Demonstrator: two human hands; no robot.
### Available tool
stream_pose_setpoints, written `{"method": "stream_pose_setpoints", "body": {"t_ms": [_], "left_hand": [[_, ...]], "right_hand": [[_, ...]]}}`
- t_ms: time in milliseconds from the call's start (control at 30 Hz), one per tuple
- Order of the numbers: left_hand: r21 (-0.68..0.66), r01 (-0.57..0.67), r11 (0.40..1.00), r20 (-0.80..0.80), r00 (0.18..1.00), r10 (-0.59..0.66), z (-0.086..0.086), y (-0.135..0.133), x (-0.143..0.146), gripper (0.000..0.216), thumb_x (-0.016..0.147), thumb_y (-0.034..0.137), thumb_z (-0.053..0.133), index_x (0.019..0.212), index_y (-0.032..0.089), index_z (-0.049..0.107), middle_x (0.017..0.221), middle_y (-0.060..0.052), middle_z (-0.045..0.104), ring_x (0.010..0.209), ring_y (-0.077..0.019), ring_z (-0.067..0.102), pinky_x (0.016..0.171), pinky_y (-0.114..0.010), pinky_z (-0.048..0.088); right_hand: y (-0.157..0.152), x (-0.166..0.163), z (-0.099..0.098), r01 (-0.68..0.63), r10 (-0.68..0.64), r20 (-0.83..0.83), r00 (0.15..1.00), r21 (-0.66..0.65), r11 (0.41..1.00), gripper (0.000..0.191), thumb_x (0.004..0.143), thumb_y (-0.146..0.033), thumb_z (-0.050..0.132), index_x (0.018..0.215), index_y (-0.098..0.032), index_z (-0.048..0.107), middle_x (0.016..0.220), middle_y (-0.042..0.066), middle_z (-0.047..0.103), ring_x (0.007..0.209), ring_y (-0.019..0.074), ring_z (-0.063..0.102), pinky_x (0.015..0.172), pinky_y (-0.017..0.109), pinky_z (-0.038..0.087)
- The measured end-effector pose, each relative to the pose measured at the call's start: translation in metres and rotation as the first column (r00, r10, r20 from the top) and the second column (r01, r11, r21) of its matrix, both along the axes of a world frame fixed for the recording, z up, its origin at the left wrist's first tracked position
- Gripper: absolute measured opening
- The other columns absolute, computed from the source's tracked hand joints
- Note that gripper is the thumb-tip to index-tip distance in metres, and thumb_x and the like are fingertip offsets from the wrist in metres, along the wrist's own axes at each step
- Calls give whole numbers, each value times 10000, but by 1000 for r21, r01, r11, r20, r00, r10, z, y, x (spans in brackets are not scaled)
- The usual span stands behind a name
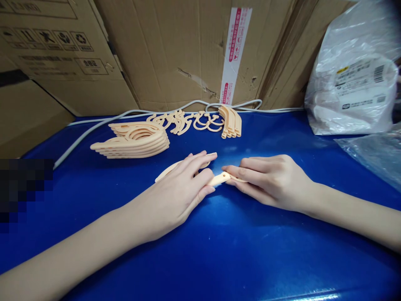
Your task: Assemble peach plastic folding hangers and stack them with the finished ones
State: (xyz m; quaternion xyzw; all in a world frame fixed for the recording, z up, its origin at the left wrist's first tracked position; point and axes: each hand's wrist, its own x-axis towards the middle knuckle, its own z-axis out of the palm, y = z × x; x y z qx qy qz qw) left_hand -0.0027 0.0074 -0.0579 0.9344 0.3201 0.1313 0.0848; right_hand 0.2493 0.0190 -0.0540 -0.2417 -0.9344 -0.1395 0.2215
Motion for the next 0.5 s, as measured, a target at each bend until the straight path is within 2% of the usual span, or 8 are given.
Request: {"method": "stream_pose_setpoints", "body": {"t_ms": [500], "left_hand": [[4,19,1000,-18,1000,-19,1,0,0,361,1081,316,279,1086,162,605,1547,-161,447,1492,-301,334,1213,-551,318]], "right_hand": [[1,-1,-1,-10,10,0,1000,43,999,293,1037,-279,471,982,-153,730,693,4,654,588,101,606,531,244,400]]}}
